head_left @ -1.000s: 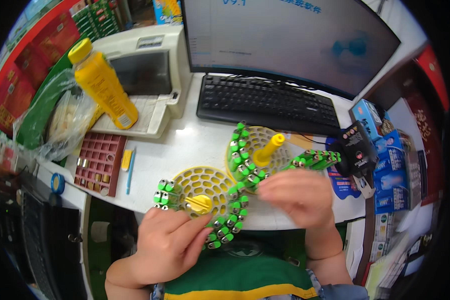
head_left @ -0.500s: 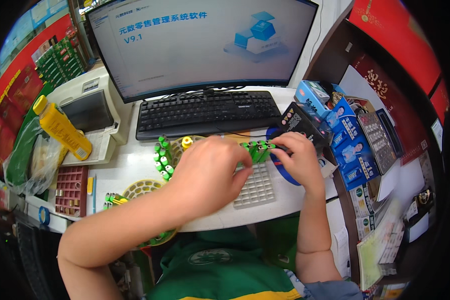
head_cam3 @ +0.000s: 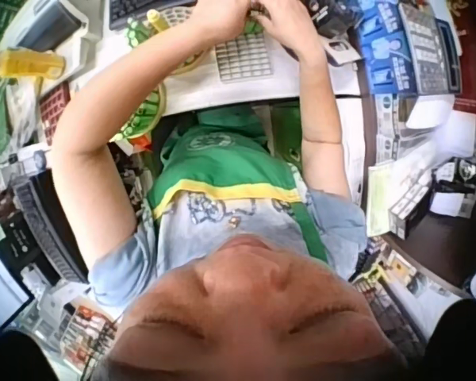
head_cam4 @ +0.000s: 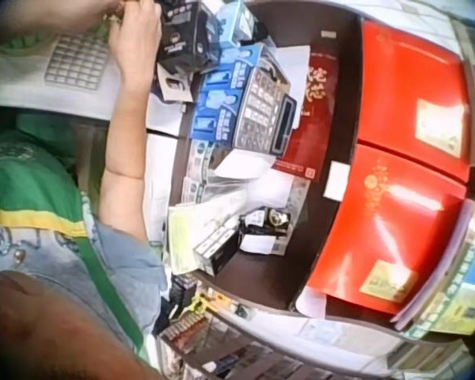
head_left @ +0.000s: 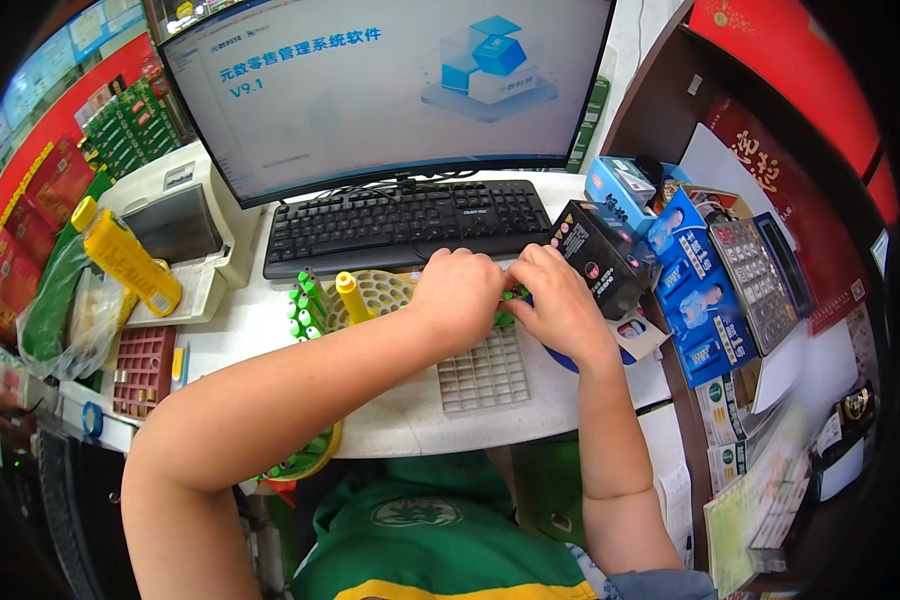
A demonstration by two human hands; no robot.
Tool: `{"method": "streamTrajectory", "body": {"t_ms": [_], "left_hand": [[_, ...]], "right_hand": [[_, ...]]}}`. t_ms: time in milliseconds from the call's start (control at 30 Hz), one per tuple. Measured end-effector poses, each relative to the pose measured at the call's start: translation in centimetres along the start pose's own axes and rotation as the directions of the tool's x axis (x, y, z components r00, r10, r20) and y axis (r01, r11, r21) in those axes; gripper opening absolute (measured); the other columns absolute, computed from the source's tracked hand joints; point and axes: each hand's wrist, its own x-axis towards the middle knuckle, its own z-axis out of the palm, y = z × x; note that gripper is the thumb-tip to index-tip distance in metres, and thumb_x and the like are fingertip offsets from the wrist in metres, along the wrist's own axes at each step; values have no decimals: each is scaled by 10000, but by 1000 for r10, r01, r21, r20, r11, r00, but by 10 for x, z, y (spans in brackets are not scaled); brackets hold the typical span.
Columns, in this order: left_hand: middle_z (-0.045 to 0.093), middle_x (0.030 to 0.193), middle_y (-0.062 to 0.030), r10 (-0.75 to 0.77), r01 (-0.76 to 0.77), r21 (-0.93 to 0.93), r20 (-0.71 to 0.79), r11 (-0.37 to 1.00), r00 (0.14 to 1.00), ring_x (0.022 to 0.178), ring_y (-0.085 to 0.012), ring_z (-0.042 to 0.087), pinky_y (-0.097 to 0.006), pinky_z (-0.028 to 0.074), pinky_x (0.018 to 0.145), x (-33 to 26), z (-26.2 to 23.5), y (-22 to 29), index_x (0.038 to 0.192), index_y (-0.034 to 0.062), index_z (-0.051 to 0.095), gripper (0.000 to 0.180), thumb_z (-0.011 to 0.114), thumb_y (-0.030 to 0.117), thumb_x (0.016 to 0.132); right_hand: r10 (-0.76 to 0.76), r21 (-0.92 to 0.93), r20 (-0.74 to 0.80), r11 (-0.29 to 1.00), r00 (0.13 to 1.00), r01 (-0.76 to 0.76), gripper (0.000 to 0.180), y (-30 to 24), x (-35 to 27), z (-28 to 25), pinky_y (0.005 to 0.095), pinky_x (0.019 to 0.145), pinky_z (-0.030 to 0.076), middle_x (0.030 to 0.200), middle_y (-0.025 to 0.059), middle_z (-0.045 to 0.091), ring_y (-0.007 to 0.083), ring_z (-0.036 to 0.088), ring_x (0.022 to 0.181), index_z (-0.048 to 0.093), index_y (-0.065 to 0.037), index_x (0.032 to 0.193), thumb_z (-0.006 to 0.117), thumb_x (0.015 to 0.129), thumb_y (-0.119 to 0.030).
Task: The person repeatedly picks up green cylindrical batteries and inserts them into a yellow circular holder with multiple slots. The person continues filling the holder until it is full, then sets it aside.
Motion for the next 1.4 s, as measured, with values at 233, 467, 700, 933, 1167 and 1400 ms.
{"method": "streamTrajectory", "body": {"t_ms": [233, 467, 700, 933, 1167, 1400], "left_hand": [[659, 804, -94, 202, -254, -251, -212, 934, 956, 770, -264, 639, -347, 514, 688, -7, -39, -11, 857, 33, 690, 178, 753, 155, 743], [681, 766, -37, 60, -60, -825, -32, 562, 998, 702, -89, 609, -245, 483, 673, -65, -103, -10, 825, 9, 709, 150, 803, 101, 752], [685, 764, -88, 5, -177, -788, -216, 589, 976, 695, -170, 645, -280, 485, 630, -169, -118, -44, 794, 9, 718, 135, 809, 77, 721], [671, 768, -97, -238, -143, -766, -362, 627, 901, 676, -177, 639, -278, 498, 601, -254, -104, -76, 856, 7, 737, 162, 783, 31, 702], [681, 811, -44, -224, -53, -588, -388, 807, 894, 721, -217, 635, -310, 482, 653, -284, -81, -100, 898, 84, 736, 213, 787, 68, 692], [657, 823, -23, -202, 18, -552, -275, 834, 940, 780, -211, 584, -326, 402, 736, -280, -64, -117, 830, 103, 729, 221, 808, 102, 624]], "right_hand": [[158, 492, -37, 863, 987, -119, 163, -9, -2, -30, 235, 590, 471, 770, 74, 638, 94, 594, 636, 601, 20, 893, 684, 753, 10], [79, 898, -38, 440, 996, 0, 172, -72, -4, -62, 209, 712, 509, 842, 62, 654, 91, 629, 775, 598, 33, 925, 696, 784, 47], [-43, 853, -83, 513, 996, 94, 166, -160, 10, -32, 238, 670, 559, 827, 84, 685, 118, 674, 746, 651, 40, 877, 752, 746, 28], [-215, 732, -153, 631, 965, 257, 169, -224, 30, 19, 282, 559, 516, 753, 81, 664, 189, 658, 633, 653, -27, 865, 763, 738, -25], [-283, 651, -94, 708, 954, 275, 201, -243, 29, 54, 313, 617, 531, 840, 83, 679, 235, 667, 724, 645, -30, 894, 763, 732, -46], [-330, 549, -22, 785, 944, 287, 202, -238, 19, 78, 317, 646, 552, 875, 102, 665, 247, 673, 753, 645, -3, 933, 722, 747, -18]]}}
